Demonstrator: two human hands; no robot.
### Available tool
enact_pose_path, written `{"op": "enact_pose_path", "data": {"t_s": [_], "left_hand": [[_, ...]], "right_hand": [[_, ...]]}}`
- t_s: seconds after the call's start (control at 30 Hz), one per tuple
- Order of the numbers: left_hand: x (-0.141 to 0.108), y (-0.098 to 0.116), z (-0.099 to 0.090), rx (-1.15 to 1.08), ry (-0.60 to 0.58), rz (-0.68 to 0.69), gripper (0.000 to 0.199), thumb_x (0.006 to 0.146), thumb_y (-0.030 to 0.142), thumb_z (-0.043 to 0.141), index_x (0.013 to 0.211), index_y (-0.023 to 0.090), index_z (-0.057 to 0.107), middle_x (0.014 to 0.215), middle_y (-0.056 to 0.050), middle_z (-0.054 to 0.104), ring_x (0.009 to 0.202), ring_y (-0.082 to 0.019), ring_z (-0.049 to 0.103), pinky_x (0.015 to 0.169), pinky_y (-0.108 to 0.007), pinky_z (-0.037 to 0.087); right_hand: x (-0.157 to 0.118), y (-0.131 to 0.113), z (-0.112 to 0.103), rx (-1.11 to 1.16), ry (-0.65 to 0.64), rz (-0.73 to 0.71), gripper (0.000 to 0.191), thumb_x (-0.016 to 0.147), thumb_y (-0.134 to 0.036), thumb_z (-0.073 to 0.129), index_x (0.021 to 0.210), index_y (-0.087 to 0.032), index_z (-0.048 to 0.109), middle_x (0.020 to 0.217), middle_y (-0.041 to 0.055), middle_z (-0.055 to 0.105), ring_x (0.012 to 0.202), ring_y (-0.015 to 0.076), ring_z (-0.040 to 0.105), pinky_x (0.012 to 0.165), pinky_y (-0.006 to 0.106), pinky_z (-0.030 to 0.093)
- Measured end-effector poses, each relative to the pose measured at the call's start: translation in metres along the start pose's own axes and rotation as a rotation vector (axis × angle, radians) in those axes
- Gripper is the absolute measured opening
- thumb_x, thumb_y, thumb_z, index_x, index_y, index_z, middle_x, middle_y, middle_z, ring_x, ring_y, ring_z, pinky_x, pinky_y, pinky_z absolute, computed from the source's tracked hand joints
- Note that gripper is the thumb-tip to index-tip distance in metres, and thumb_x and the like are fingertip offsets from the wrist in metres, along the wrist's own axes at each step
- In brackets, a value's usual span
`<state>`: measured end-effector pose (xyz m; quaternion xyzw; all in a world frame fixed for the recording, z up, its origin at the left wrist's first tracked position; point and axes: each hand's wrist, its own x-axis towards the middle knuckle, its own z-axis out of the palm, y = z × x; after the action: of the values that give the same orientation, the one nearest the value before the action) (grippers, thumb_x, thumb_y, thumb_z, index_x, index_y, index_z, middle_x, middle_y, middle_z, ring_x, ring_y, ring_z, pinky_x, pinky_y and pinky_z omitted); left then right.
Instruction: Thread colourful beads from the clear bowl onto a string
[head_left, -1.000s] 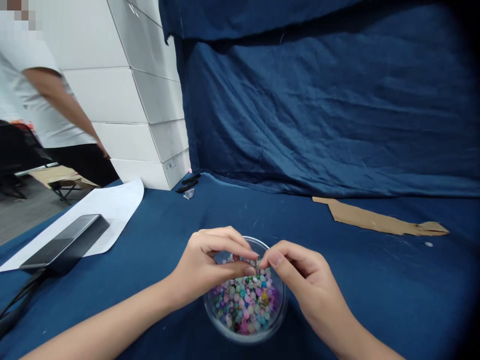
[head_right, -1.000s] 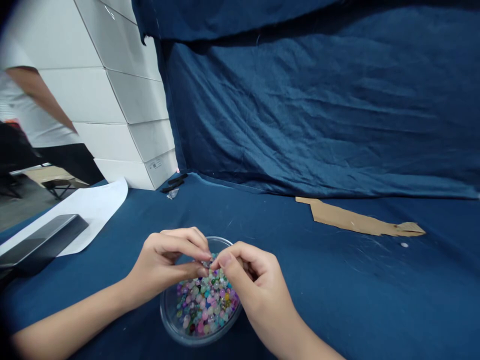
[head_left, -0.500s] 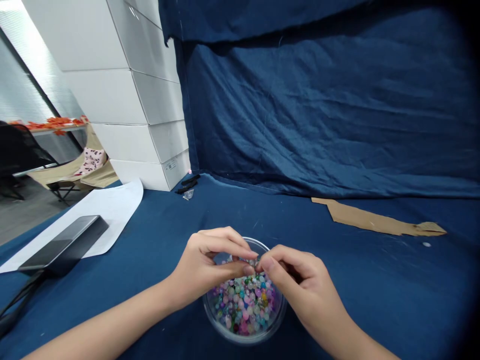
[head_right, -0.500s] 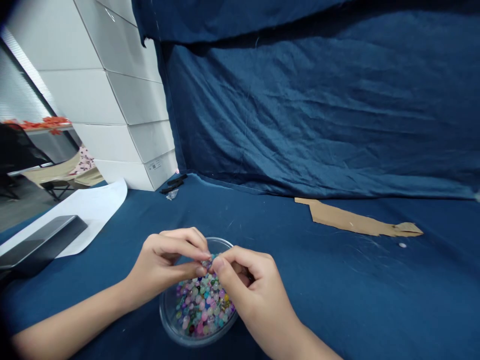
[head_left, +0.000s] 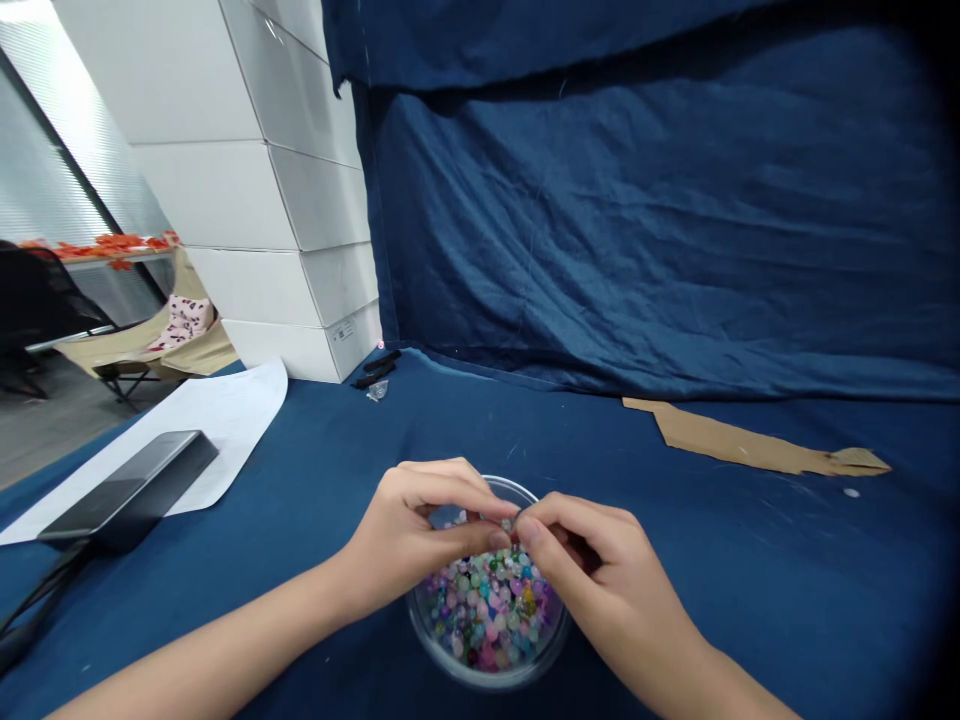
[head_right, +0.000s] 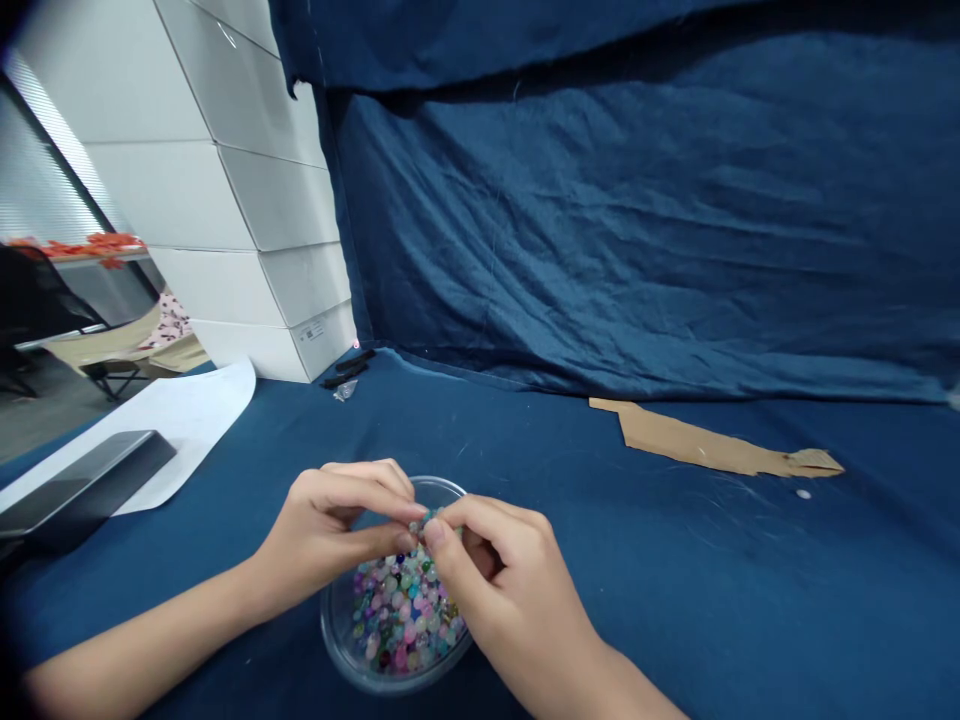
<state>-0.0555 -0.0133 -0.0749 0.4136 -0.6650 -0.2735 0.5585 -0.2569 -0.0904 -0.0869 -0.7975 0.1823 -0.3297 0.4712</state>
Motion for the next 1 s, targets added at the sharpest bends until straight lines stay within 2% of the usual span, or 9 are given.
{"op": "enact_pose_path", "data": {"t_s": [0.13, 0.37, 0.47, 0.63, 0.83, 1.0], "left_hand": [[-0.001, 0.002, 0.001, -0.063, 0.009, -0.033, 0.038, 0.083, 0.006, 0.084, 0.116, 0.025, 0.08, 0.085, -0.004, 0.077, 0.08, -0.017, 0.07, 0.076, -0.029, 0.058], [-0.002, 0.007, 0.002, -0.067, 0.002, -0.056, 0.033, 0.084, 0.005, 0.083, 0.113, 0.02, 0.078, 0.086, -0.004, 0.078, 0.082, -0.017, 0.073, 0.078, -0.028, 0.058], [-0.002, 0.008, 0.002, -0.066, -0.005, -0.052, 0.034, 0.084, 0.004, 0.082, 0.113, 0.02, 0.077, 0.086, -0.004, 0.078, 0.083, -0.016, 0.073, 0.079, -0.027, 0.058], [-0.003, 0.007, 0.001, -0.099, 0.004, -0.066, 0.032, 0.084, 0.003, 0.081, 0.11, 0.022, 0.078, 0.086, -0.003, 0.077, 0.083, -0.015, 0.072, 0.078, -0.026, 0.057], [-0.003, 0.008, -0.002, -0.216, 0.058, -0.114, 0.025, 0.083, 0.003, 0.082, 0.099, 0.022, 0.079, 0.085, -0.002, 0.074, 0.082, -0.014, 0.068, 0.076, -0.024, 0.057], [-0.002, 0.01, -0.002, -0.245, 0.03, -0.121, 0.024, 0.083, 0.003, 0.082, 0.098, 0.021, 0.079, 0.085, -0.002, 0.073, 0.082, -0.014, 0.069, 0.076, -0.024, 0.057]], "right_hand": [[0.001, -0.002, -0.002, -0.013, -0.107, 0.008, 0.035, 0.109, -0.04, 0.048, 0.087, -0.022, 0.066, 0.072, -0.003, 0.056, 0.065, 0.0135, 0.048, 0.062, 0.027, 0.035], [0.002, -0.003, -0.005, -0.016, -0.177, 0.022, 0.035, 0.112, -0.039, 0.04, 0.091, -0.022, 0.063, 0.078, -0.0026, 0.059, 0.07, 0.0147, 0.051, 0.067, 0.029, 0.036], [0.001, -0.002, -0.005, -0.005, -0.181, 0.048, 0.036, 0.112, -0.043, 0.042, 0.094, -0.023, 0.065, 0.074, -0.0032, 0.057, 0.067, 0.0143, 0.049, 0.064, 0.029, 0.035], [0.001, 0.002, -0.006, 0.007, -0.188, 0.104, 0.028, 0.104, -0.046, 0.059, 0.09, -0.023, 0.067, 0.058, -0.0077, 0.036, 0.054, 0.012, 0.033, 0.053, 0.029, 0.024], [0.004, 0.003, -0.011, -0.041, -0.157, 0.082, 0.017, 0.104, -0.034, 0.058, 0.092, -0.023, 0.062, 0.063, -0.0074, 0.038, 0.059, 0.0125, 0.037, 0.056, 0.028, 0.029], [0.008, 0.002, -0.017, -0.097, -0.118, 0.02, 0.014, 0.1, -0.022, 0.057, 0.086, -0.023, 0.054, 0.068, -0.0065, 0.047, 0.063, 0.0128, 0.045, 0.059, 0.028, 0.033]]}}
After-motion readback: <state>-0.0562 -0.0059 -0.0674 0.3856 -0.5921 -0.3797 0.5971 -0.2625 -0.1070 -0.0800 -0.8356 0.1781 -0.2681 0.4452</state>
